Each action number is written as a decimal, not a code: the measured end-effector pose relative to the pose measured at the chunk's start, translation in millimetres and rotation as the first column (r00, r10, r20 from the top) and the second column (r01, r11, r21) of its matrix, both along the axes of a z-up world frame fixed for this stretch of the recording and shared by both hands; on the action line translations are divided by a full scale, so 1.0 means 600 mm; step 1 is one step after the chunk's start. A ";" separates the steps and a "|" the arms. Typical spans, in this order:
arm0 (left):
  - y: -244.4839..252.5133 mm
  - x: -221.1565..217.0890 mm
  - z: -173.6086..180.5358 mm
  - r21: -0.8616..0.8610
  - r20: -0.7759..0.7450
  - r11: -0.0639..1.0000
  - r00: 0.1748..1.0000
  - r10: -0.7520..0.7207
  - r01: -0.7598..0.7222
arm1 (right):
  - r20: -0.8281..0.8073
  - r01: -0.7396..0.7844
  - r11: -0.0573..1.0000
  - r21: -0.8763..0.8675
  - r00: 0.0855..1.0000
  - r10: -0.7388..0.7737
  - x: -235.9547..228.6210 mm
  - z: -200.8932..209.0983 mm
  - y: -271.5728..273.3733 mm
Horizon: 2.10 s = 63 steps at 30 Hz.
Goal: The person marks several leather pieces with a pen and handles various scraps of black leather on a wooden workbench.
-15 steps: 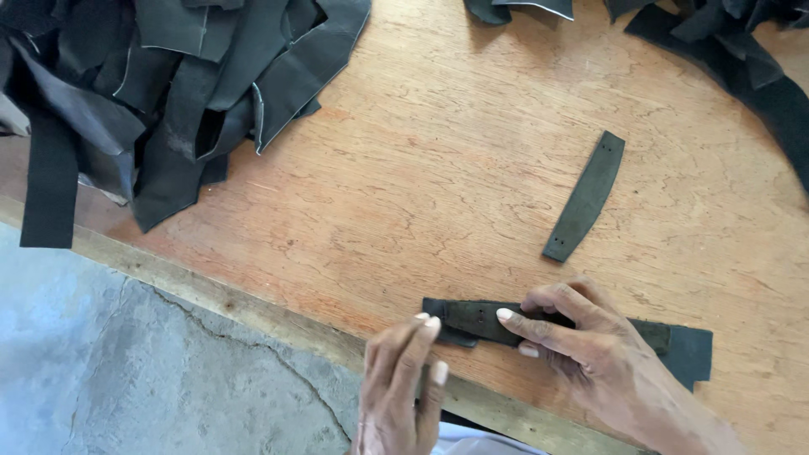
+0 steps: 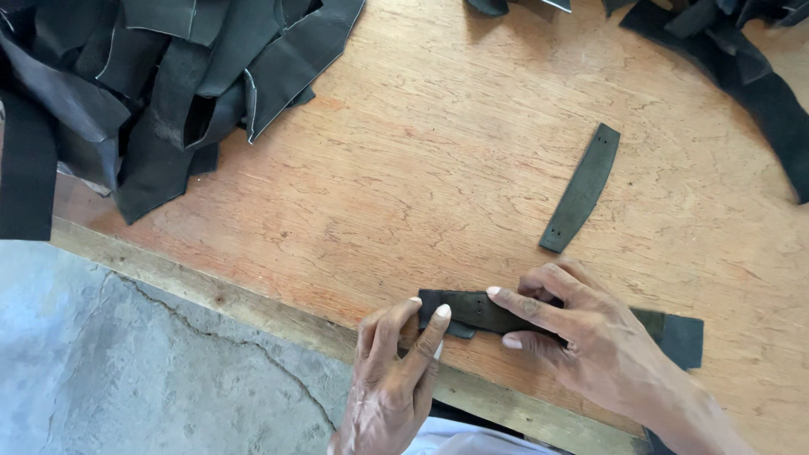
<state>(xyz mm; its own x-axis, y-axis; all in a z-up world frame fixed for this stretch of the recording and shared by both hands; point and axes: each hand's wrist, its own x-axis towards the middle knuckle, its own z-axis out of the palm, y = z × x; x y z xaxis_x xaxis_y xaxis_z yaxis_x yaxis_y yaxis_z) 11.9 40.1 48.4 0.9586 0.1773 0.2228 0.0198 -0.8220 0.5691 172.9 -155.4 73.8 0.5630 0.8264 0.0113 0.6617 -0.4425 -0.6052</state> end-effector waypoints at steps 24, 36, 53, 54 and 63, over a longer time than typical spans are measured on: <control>0.007 -0.003 -0.014 0.196 0.052 0.977 0.994 -0.100 0.088 | 0.147 0.218 0.976 -0.022 0.966 -0.213 -0.017 -0.014 -0.085; -0.041 -0.018 -0.063 0.412 -0.033 0.904 0.994 -0.108 0.112 | 0.130 0.634 0.772 -0.040 0.770 -0.625 -0.073 -0.090 -0.196; -0.101 -0.014 -0.060 0.202 -0.092 0.979 0.996 0.000 0.019 | 0.170 0.616 0.785 0.063 0.769 -0.617 -0.050 -0.172 -0.246; -0.097 -0.015 -0.057 0.177 -0.103 0.984 0.994 -0.021 0.039 | 0.173 0.594 0.799 0.098 0.780 -0.601 -0.054 -0.162 -0.243; -0.029 -0.005 0.006 -0.357 -0.218 0.934 0.970 -0.106 0.022 | 0.156 0.670 0.741 -0.038 0.737 -0.658 -0.066 -0.080 -0.190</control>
